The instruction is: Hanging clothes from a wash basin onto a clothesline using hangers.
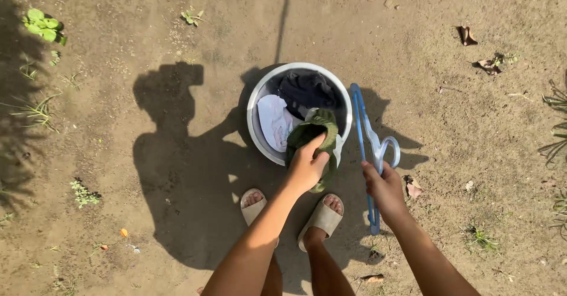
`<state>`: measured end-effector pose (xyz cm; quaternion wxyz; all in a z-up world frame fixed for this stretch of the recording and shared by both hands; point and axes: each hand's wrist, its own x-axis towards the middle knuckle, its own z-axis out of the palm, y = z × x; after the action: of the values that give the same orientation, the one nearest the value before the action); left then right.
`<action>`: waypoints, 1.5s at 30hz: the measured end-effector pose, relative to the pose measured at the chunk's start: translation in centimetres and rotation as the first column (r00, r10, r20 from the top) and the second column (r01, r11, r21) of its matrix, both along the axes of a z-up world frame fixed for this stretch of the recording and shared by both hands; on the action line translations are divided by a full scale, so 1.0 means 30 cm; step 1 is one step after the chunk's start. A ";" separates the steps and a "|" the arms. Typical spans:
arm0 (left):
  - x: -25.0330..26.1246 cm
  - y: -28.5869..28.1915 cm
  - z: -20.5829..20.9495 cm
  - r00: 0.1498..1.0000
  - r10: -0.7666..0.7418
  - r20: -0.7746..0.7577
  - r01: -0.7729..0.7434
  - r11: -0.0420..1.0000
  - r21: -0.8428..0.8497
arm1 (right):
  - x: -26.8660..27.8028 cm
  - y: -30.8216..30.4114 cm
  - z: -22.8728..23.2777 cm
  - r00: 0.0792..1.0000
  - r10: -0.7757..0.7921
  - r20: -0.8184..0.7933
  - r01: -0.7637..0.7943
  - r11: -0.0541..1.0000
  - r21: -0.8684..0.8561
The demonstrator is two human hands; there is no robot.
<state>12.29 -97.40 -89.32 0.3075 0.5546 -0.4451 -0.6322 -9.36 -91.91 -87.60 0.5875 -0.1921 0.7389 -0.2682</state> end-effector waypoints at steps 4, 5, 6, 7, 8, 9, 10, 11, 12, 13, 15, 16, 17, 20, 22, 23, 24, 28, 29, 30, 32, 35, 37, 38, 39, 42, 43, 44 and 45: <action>0.072 -0.090 0.510 0.992 -0.121 -0.038 0.123 0.991 0.048 | 0.143 -0.192 0.462 0.995 -0.070 0.076 0.067 0.997 0.037; 0.088 -0.099 0.609 0.985 -0.169 -0.025 0.169 0.985 -0.017 | 0.168 -0.226 0.554 0.987 -0.089 0.132 0.081 0.995 0.061; 0.096 -0.104 0.705 0.976 -0.217 -0.010 0.215 0.973 -0.082 | 0.186 -0.256 0.646 0.977 -0.107 0.186 0.092 0.992 0.084; 0.103 -0.108 0.831 0.977 -0.214 -0.007 0.212 0.971 -0.111 | 0.197 -0.279 0.733 0.978 -0.098 0.186 0.090 0.994 0.055; 0.120 -0.113 0.955 0.950 -0.306 0.065 0.311 0.945 -0.096 | 0.219 -0.304 0.819 0.982 -0.022 0.186 0.013 0.999 0.048; 0.137 -0.115 1.077 0.909 -0.393 0.138 0.405 0.911 -0.073 | 0.241 -0.327 0.903 0.982 0.055 0.182 -0.063 0.997 0.042; 0.146 -0.104 1.164 0.910 -0.387 0.149 0.403 0.911 -0.090 | 0.234 -0.341 0.941 0.981 0.061 0.185 -0.067 0.998 0.022; 0.153 -0.091 1.244 0.901 -0.408 0.150 0.417 0.908 -0.038 | 0.227 -0.354 0.973 0.981 0.141 0.135 -0.135 0.990 -0.047; 0.156 -0.080 1.315 0.889 -0.433 0.147 0.436 0.900 0.009 | 0.214 -0.369 1.002 0.976 0.208 0.072 -0.199 0.973 -0.115; 0.162 -0.080 1.413 0.888 -0.432 0.156 0.440 0.898 -0.014 | 0.224 -0.399 1.115 0.976 0.206 0.065 -0.195 0.971 -0.138; 0.180 -0.082 1.589 0.865 -0.467 0.186 0.460 0.884 0.081 | 0.256 -0.469 1.324 0.987 0.127 0.097 -0.097 0.958 -0.268; 0.181 -0.058 1.430 0.866 -0.462 0.190 0.458 0.886 0.069 | 0.231 -0.496 1.362 0.987 0.131 0.094 -0.100 0.955 -0.279; 0.200 -0.016 1.274 0.893 -0.343 0.293 0.425 0.857 -0.291 | 0.206 -0.523 1.394 0.995 0.062 0.073 -0.039 0.956 -0.290; 0.282 0.032 1.260 0.871 -0.226 0.436 0.387 0.862 -0.326 | 0.180 -0.554 1.622 0.994 -0.034 0.105 0.066 0.944 -0.324; 0.321 0.011 1.383 0.810 -0.276 0.517 0.327 0.945 -0.009 | 0.166 -0.559 1.686 0.985 -0.055 0.166 0.111 0.932 -0.346; 0.329 -0.010 1.442 0.789 -0.233 0.568 0.348 0.932 -0.101 | 0.144 -0.562 1.656 0.999 0.039 0.013 -0.031 0.911 -0.411; 0.337 -0.013 1.497 0.768 -0.185 0.613 0.368 0.911 -0.185 | 0.123 -0.553 1.619 0.981 0.126 -0.147 -0.179 0.878 -0.445; 0.362 -0.035 1.798 0.831 -0.156 0.534 0.301 0.933 -0.196 | 0.169 -0.526 1.785 0.980 0.159 -0.122 -0.192 0.914 -0.357; 0.371 -0.038 1.815 0.784 -0.152 0.602 0.352 0.908 -0.229 | 0.185 -0.527 1.814 0.983 0.141 -0.115 -0.172 0.926 -0.337; 0.369 -0.008 1.822 0.733 -0.155 0.662 0.407 0.880 -0.244 | 0.188 -0.492 1.832 0.987 0.119 -0.110 -0.147 0.943 -0.300; 0.374 -0.011 1.832 0.740 -0.145 0.657 0.375 0.900 -0.223 | 0.172 -0.488 1.846 0.989 0.135 -0.060 -0.147 0.929 -0.339; 0.391 -0.025 1.804 0.718 -0.064 0.693 0.287 0.934 -0.212 | 0.176 -0.485 1.904 0.990 0.144 0.006 -0.130 0.909 -0.397; 0.403 -0.033 1.764 0.687 0.000 0.727 0.238 0.945 -0.224 | 0.194 -0.467 1.968 0.992 0.126 0.019 -0.107 0.905 -0.412; 0.411 -0.036 1.742 0.622 -0.116 0.774 0.287 0.954 -0.088 | 0.208 -0.451 2.007 0.988 0.147 -0.050 -0.154 0.890 -0.430; 0.418 -0.040 1.719 0.549 -0.232 0.803 0.323 0.945 0.051 | 0.222 -0.435 2.045 0.979 0.165 -0.119 -0.201 0.873 -0.444; 0.488 -0.132 1.413 0.534 -0.126 0.836 0.243 0.970 -0.009 | 0.142 -0.483 1.928 0.944 0.250 -0.217 -0.321 0.850 -0.418; 0.499 -0.148 1.470 0.533 -0.128 0.836 0.245 0.969 -0.008 | 0.138 -0.469 1.948 0.944 0.248 -0.216 -0.319 0.851 -0.417; 0.510 -0.164 1.527 0.816 -0.043 0.577 0.002 0.997 0.071 | 0.133 -0.456 1.969 0.912 0.279 -0.300 -0.385 0.834 -0.395; 0.521 -0.181 1.584 0.957 0.134 0.257 -0.195 0.953 0.230 | 0.129 -0.444 1.989 0.871 0.308 -0.382 -0.449 0.815 -0.367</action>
<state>27.93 -102.83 -41.81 0.2304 0.6965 -0.3462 -0.5848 -5.49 -105.23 -27.93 0.4486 -0.5046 0.6854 -0.2727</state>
